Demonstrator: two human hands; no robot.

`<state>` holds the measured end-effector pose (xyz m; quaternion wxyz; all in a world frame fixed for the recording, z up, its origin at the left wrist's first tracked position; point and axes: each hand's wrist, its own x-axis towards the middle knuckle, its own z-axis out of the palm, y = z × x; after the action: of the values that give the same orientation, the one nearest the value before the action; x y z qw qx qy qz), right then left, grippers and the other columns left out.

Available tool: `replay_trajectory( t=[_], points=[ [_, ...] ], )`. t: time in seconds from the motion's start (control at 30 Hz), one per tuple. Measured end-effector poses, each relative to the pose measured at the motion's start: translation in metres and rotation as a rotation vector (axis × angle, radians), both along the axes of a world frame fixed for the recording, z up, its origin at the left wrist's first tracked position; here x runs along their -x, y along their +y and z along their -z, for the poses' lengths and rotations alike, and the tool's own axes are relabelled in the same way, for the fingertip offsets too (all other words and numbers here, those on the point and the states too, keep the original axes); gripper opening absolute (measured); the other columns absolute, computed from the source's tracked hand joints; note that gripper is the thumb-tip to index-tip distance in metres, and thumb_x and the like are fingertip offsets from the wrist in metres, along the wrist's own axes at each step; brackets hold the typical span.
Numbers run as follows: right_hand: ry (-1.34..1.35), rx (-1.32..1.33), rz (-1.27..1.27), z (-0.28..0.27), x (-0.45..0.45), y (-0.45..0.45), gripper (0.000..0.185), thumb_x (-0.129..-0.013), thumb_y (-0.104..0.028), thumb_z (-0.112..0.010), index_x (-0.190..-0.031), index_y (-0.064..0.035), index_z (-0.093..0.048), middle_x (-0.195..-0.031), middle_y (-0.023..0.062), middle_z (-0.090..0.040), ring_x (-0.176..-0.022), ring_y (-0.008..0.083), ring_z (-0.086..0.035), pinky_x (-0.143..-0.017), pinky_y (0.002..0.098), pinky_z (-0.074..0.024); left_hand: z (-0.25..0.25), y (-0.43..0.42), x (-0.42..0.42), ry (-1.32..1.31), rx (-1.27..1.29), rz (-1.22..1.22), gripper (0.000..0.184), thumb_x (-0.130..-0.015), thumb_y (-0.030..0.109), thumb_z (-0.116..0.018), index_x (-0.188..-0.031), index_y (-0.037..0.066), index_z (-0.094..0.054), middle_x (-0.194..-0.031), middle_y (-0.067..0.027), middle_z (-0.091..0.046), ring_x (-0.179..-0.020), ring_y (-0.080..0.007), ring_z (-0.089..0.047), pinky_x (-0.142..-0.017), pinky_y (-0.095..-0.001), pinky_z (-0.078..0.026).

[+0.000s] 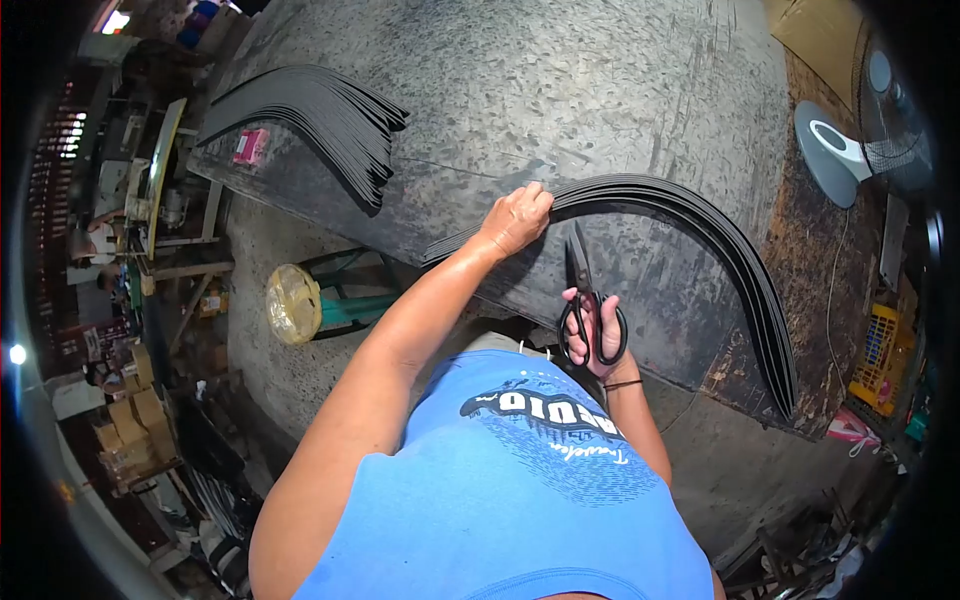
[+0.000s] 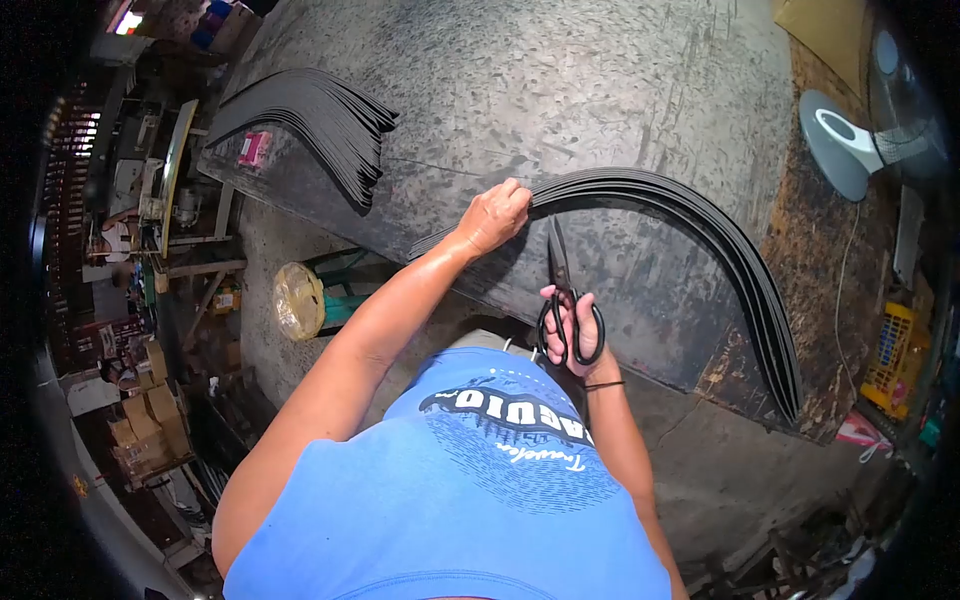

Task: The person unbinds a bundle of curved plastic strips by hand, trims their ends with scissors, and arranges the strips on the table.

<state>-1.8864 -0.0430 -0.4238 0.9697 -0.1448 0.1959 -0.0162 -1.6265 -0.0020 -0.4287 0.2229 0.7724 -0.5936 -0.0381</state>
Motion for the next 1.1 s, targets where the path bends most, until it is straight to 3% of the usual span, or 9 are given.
replay_trajectory(
  t=[0.3,1.1],
  points=[
    [0.053,0.029,-0.071,0.003,-0.021,0.001,0.083,-0.085,-0.073,-0.041,-0.131,-0.005,-0.046,-0.075,0.0036,-0.056,-0.044,0.0091,-0.046,-0.034,0.0235,-0.0386,-0.002,0.001,0.003,0.014,0.022,0.003,0.021,-0.075,0.007,-0.067,-0.088,0.008,-0.051,-0.087,-0.0114,-0.05,-0.082,-0.0328,-0.058,-0.069,-0.0433,-0.051],
    [0.01,-0.077,-0.068,0.006,-0.027,-0.005,0.081,-0.086,-0.071,-0.042,-0.132,-0.0048,-0.045,-0.073,0.0027,-0.053,-0.043,0.0081,-0.044,-0.033,0.0223,-0.0373,-0.001,0.001,0.004,0.011,0.043,-0.009,0.02,-0.075,0.008,-0.066,-0.09,0.006,-0.052,-0.087,-0.0133,-0.052,-0.08,-0.0349,-0.058,-0.069,-0.0444,-0.05]
  ],
)
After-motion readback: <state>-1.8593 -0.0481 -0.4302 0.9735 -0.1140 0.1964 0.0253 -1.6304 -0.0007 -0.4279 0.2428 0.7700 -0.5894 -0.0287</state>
